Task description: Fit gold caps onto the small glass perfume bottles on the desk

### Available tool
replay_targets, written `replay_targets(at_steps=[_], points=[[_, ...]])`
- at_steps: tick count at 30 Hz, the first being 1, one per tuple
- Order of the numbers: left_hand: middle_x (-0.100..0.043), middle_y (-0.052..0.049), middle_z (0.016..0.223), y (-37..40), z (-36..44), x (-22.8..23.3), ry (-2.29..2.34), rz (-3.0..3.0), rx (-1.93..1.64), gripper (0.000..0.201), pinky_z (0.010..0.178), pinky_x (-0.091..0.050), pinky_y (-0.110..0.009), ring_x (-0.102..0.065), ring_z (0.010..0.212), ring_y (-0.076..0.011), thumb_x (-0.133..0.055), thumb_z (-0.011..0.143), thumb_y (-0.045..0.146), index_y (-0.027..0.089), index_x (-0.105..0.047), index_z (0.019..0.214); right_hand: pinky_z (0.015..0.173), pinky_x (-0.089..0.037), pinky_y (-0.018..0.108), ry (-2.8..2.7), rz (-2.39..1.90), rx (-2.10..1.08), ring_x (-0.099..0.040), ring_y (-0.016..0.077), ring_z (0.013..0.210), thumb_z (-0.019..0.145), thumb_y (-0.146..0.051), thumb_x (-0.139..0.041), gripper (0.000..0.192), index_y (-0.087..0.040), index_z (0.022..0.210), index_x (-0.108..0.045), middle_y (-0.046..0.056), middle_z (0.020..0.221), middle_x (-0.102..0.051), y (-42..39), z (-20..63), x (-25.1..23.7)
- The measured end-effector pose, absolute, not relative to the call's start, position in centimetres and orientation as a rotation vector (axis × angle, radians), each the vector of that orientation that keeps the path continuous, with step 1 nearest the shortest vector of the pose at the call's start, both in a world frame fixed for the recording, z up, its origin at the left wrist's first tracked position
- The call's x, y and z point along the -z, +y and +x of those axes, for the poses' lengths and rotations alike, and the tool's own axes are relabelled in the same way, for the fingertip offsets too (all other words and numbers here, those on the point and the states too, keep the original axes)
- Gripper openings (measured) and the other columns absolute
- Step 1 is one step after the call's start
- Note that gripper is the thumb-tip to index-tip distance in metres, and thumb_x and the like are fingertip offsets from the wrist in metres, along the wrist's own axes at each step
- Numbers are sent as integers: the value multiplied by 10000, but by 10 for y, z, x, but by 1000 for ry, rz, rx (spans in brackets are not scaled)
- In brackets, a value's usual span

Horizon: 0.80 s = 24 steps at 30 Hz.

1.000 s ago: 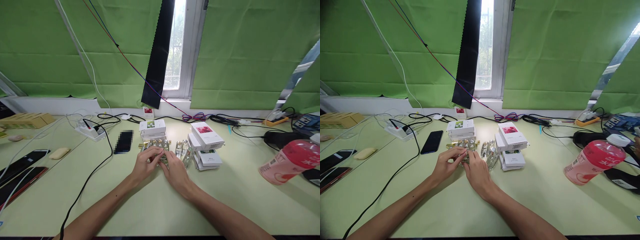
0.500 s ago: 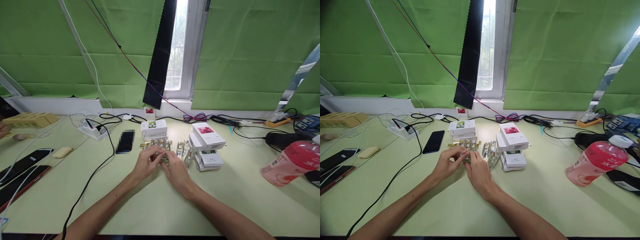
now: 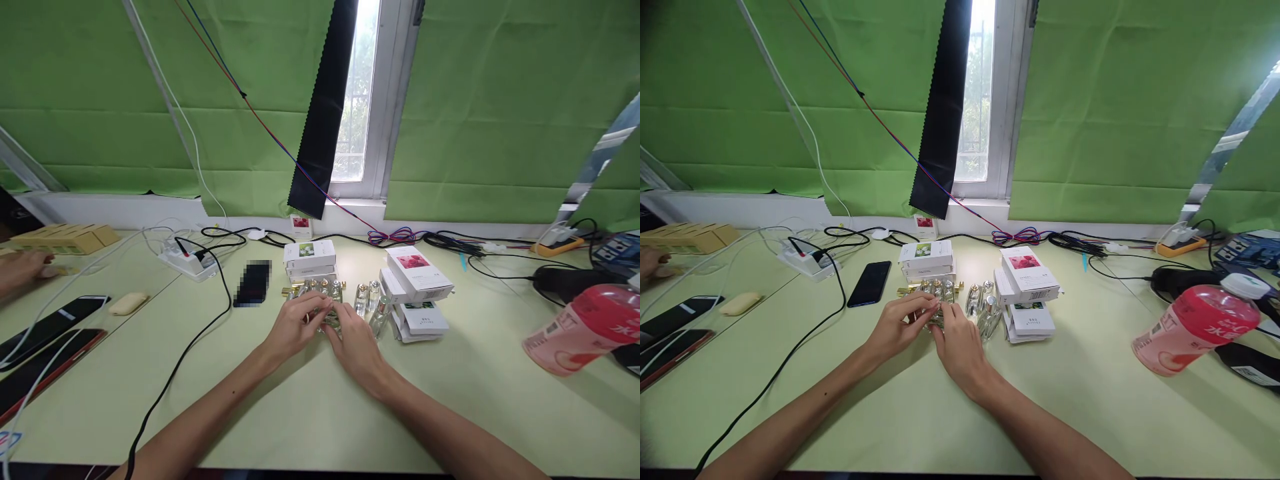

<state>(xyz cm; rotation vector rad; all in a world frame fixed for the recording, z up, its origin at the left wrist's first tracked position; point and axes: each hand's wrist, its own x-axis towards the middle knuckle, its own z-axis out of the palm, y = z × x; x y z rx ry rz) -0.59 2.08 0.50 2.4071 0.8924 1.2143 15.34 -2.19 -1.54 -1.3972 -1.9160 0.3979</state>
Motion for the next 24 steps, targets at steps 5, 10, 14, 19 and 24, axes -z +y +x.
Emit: replay_targets(at_steps=[5,10,14,19,24], points=[[-721,-45,902,19,-2,-10,908,2288,-1220,144,491,-445,-179,-601,665,-102,-592,962,249,176,-707,915,787,-537,352,-1916,-1398,-394,-684,262,984,965,-186,-562,286,-187,1251,-568,94,1112,-665,-22,154,16],[-721,-44,886,19,-1,-9,886,2282,-1258,160,492,-441,-179,-590,647,-94,-604,957,237,167,-695,846,795,-532,348,-1914,-1386,-393,-683,256,971,968,-187,-560,285,-184,1252,-565,93,1106,-663,-22,154,18],[-719,-53,930,21,-4,-6,847,2390,-1265,141,515,-448,-168,-635,757,-114,-583,965,200,174,-685,870,817,-533,358,-1923,-1390,-400,-680,261,987,971,-186,-556,301,-176,1272,-557,100,1121,-659,-22,154,17],[-712,-52,950,22,-6,-6,838,2468,-1225,141,506,-427,-160,-621,744,-101,-559,976,185,175,-673,894,812,-534,370,-1925,-1400,-402,-675,271,995,973,-192,-558,303,-167,1275,-554,102,1136,-657,-21,154,18],[-713,-47,918,23,-4,-9,871,2358,-1213,146,490,-428,-163,-627,722,-104,-580,970,224,174,-685,881,804,-532,363,-1927,-1400,-403,-679,266,986,974,-193,-562,297,-172,1270,-557,98,1128,-658,-21,154,17]])
